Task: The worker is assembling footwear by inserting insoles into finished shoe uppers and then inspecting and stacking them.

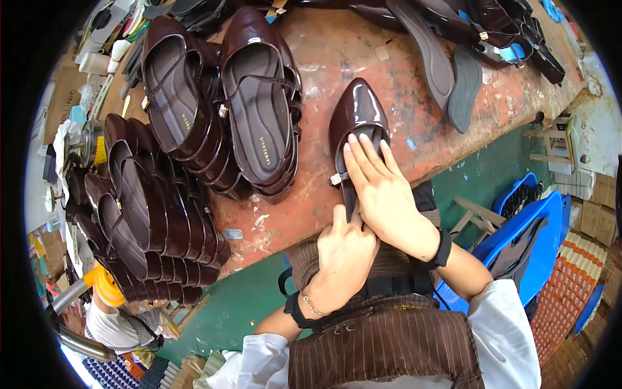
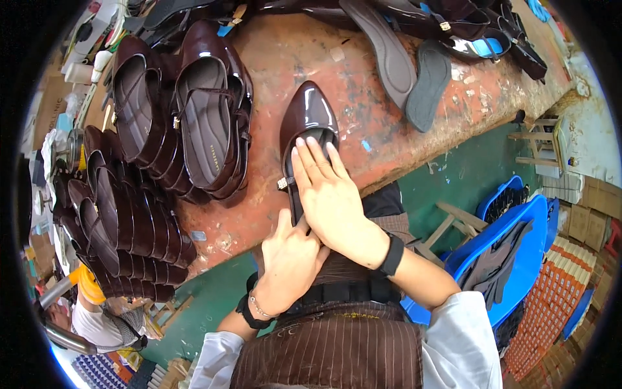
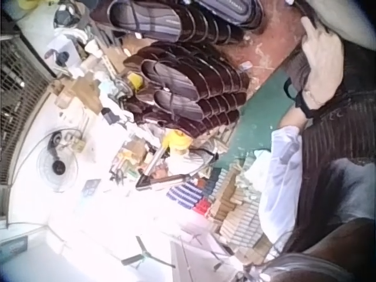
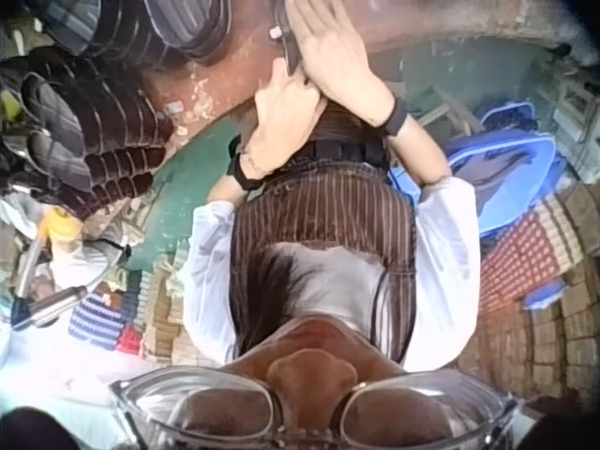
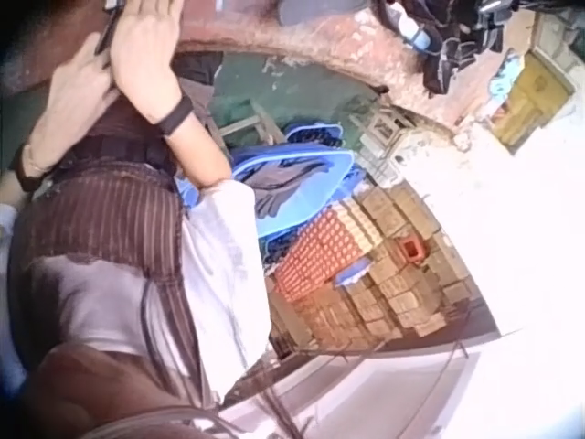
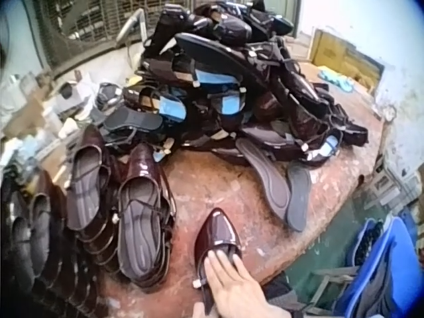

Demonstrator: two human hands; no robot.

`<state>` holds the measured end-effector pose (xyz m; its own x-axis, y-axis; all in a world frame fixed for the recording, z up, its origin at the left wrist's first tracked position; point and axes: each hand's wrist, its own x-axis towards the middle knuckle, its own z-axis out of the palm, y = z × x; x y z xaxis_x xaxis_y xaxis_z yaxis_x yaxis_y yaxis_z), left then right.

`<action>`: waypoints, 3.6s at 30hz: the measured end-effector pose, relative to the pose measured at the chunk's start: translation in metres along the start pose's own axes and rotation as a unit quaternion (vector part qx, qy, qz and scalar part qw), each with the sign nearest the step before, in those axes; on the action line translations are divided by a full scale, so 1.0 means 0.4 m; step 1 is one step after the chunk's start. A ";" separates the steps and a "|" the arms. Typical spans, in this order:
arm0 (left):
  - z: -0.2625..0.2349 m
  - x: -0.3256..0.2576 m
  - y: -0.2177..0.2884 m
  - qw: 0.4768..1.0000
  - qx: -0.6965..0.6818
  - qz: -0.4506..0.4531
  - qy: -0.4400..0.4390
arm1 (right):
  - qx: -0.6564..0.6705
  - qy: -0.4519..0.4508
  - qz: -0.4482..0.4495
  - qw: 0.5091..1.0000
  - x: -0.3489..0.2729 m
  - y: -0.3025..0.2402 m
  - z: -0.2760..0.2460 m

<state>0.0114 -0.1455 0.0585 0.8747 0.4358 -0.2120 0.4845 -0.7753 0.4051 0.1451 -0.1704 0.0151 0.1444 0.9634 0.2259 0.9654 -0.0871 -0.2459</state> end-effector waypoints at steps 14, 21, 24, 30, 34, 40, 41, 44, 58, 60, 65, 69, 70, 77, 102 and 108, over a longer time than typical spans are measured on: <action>-0.016 0.010 0.026 0.999 0.012 -0.011 0.029 | -0.101 -0.143 0.062 0.983 0.154 0.057 0.050; -0.122 -0.037 -0.011 0.984 -0.107 0.066 0.126 | 0.486 -0.117 -0.050 0.865 0.080 0.219 -0.178; -0.301 -0.041 -0.017 0.962 -0.204 0.122 0.131 | 0.053 0.125 0.079 0.988 0.021 0.397 -0.248; -0.397 0.096 -0.053 0.945 0.026 0.008 0.325 | 0.019 0.000 0.078 0.997 -0.010 0.557 -0.198; -0.284 0.106 -0.185 0.941 0.192 -0.060 0.274 | 0.141 0.103 0.080 0.981 0.017 0.565 -0.236; -0.246 0.109 -0.133 0.942 0.202 -0.098 0.251 | 0.416 0.455 0.234 0.751 0.028 0.604 -0.219; -0.223 0.121 -0.138 0.929 0.209 -0.109 0.287 | 0.423 0.454 0.230 0.750 0.060 0.580 -0.237; -0.163 0.156 -0.155 0.893 0.222 -0.130 0.369 | 0.583 0.532 0.248 0.561 0.086 0.539 -0.286; -0.480 0.758 -0.235 0.856 -0.405 -0.131 0.295 | 0.800 0.229 0.377 0.407 -0.122 0.353 -0.270; -0.517 0.799 -0.142 0.737 -0.572 -0.195 0.302 | 0.836 0.237 0.337 0.362 -0.129 0.317 -0.277; -0.446 0.842 -0.182 0.758 -0.378 -0.262 0.463 | 0.877 0.201 0.288 0.328 -0.210 0.328 -0.258; -0.425 0.578 -0.011 0.848 -0.392 -0.062 0.353 | 0.844 0.236 0.329 0.352 -0.225 0.341 -0.299; -0.390 0.495 0.014 0.881 -0.323 0.008 0.346 | 0.839 0.247 0.328 0.357 -0.225 0.353 -0.306; -0.195 -0.023 -0.053 0.977 0.083 0.150 0.123 | 0.526 0.191 0.212 0.801 -0.157 0.345 -0.324; 0.148 -0.130 -0.245 0.896 -0.181 -0.052 0.402 | 0.314 -0.106 -0.230 0.915 0.078 -0.022 0.026; 0.143 -0.133 -0.266 0.883 -0.225 -0.016 0.411 | 0.225 -0.139 -0.337 0.903 0.101 -0.027 0.021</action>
<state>-0.0860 -0.1124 -0.0243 0.4658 0.7829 0.4125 0.2929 -0.5763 0.7630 0.1386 -0.1286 0.0190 -0.5641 0.7906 0.2382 0.6181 0.5956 -0.5130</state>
